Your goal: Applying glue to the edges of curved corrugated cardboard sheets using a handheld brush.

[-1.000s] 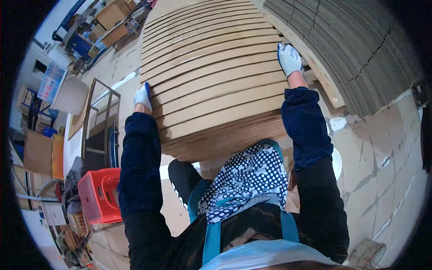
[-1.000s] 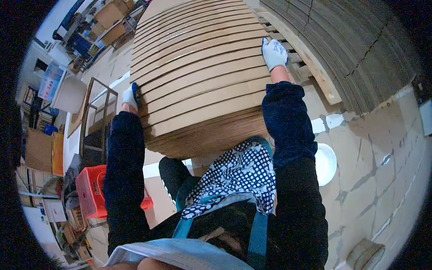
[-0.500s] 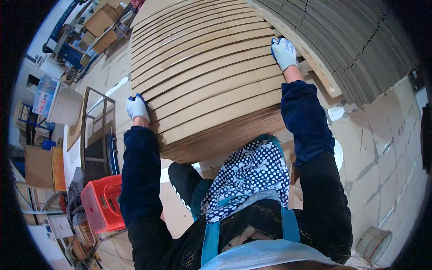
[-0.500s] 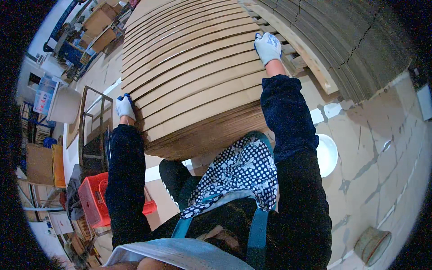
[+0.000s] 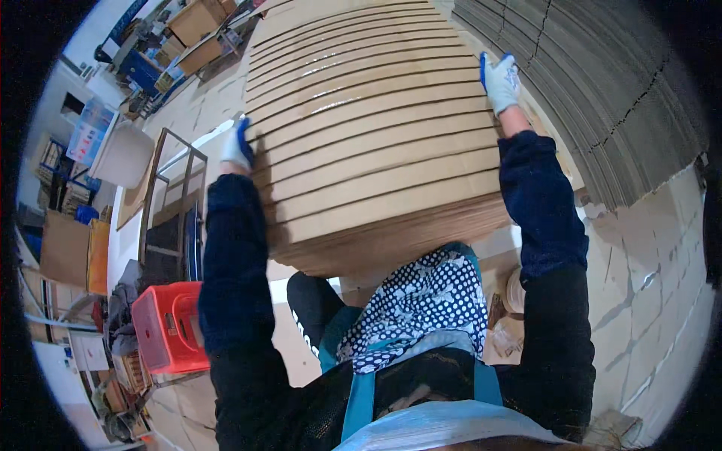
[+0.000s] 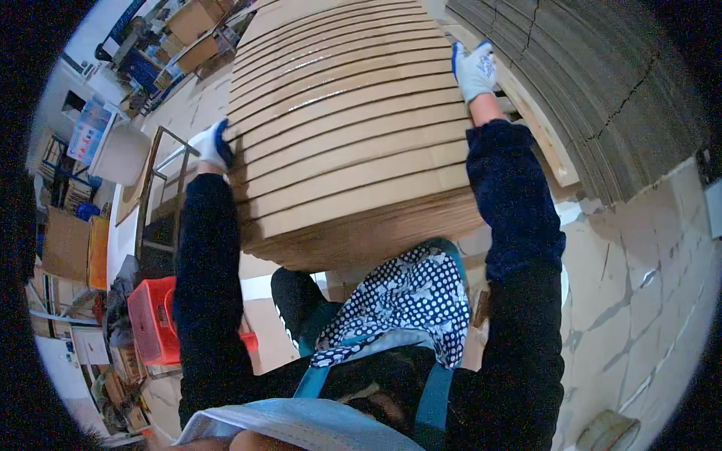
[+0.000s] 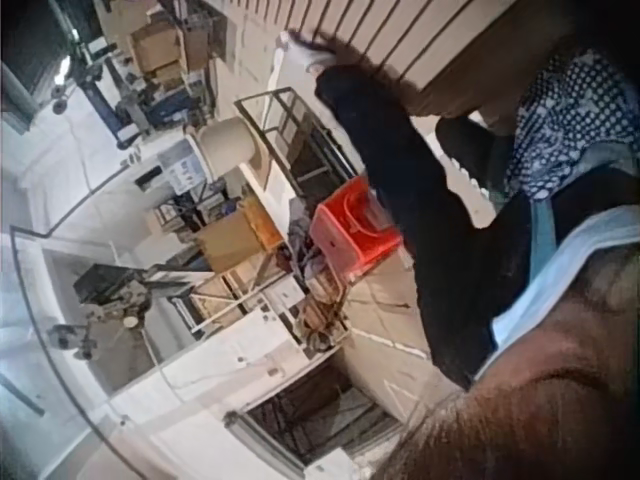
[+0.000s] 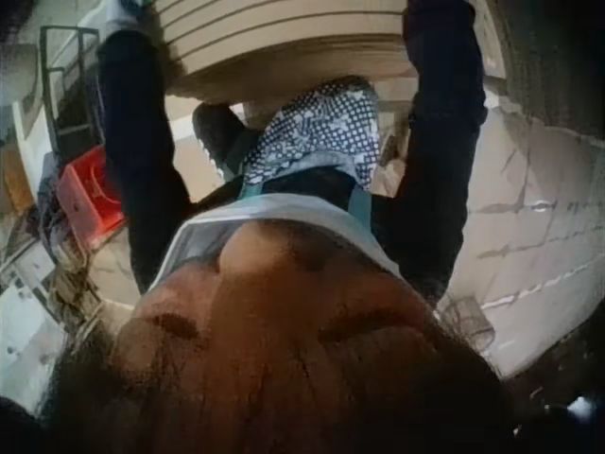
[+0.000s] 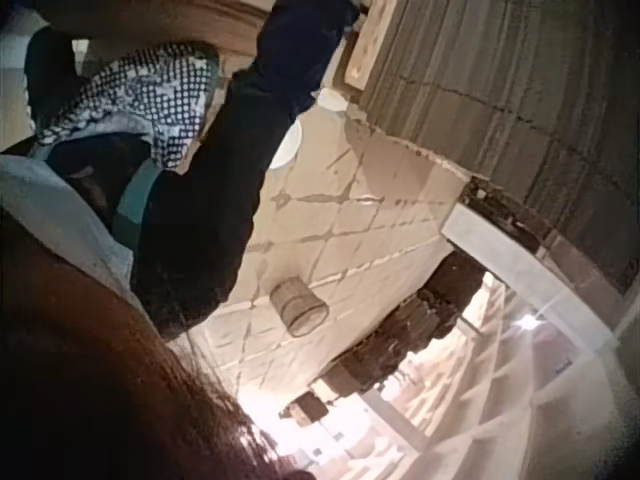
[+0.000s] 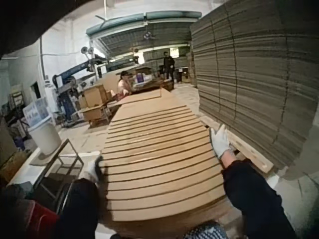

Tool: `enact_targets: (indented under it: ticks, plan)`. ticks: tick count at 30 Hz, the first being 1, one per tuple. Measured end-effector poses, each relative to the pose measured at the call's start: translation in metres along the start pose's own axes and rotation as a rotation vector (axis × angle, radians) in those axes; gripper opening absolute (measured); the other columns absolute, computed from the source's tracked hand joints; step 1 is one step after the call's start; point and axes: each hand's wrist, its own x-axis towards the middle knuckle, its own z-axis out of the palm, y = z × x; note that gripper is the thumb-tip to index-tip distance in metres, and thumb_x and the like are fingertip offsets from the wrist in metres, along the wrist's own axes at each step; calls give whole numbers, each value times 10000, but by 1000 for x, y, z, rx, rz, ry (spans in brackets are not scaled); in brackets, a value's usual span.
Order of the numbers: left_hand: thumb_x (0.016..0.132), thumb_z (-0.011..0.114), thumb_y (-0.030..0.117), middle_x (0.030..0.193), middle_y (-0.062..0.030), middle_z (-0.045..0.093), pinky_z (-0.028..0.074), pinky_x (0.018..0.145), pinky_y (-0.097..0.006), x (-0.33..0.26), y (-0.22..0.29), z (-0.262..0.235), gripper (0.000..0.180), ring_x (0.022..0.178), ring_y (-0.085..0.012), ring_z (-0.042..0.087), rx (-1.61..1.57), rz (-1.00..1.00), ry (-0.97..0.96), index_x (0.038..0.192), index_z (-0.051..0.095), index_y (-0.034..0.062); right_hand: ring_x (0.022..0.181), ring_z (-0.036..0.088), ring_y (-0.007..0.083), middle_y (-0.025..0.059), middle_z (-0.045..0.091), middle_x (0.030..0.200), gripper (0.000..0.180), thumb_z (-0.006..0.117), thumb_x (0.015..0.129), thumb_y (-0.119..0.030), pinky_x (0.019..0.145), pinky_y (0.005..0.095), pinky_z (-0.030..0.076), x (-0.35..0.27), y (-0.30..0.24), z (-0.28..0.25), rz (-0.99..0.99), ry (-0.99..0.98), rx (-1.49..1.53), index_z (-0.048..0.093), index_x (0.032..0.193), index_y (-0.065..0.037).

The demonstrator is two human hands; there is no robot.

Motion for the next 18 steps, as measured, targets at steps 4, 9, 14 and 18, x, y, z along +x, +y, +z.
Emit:
enact_targets:
  ticks: [4,9,14,18]
  plan:
    - [761,597,286,606,-30,518,390,461,-319,28,-41,34,241,526,-137,491,224,-166,206,762,572,46,903,580,359,235,610,915,514,369,861,-470,816,438,440,7,0,29,-53,-452,41,604,922,-17]
    - [767,591,245,572,-31,508,367,414,-313,28,-58,31,209,454,-132,461,333,25,366,705,556,49,902,575,358,226,608,931,450,411,848,-415,803,442,440,-9,8,39,-83,-393,25,606,898,-12]
    - [772,577,207,573,-38,515,386,421,-309,14,-45,35,192,446,-138,456,409,-1,389,676,536,45,887,580,356,219,612,923,396,437,832,-367,801,439,441,-6,4,29,-84,-403,48,607,897,-16]
    - [769,556,217,591,-76,549,410,457,-332,9,-38,40,203,477,-181,501,437,27,389,700,553,26,888,584,349,212,615,920,368,449,822,-343,799,441,445,-5,5,29,-113,-415,17,607,898,-19]
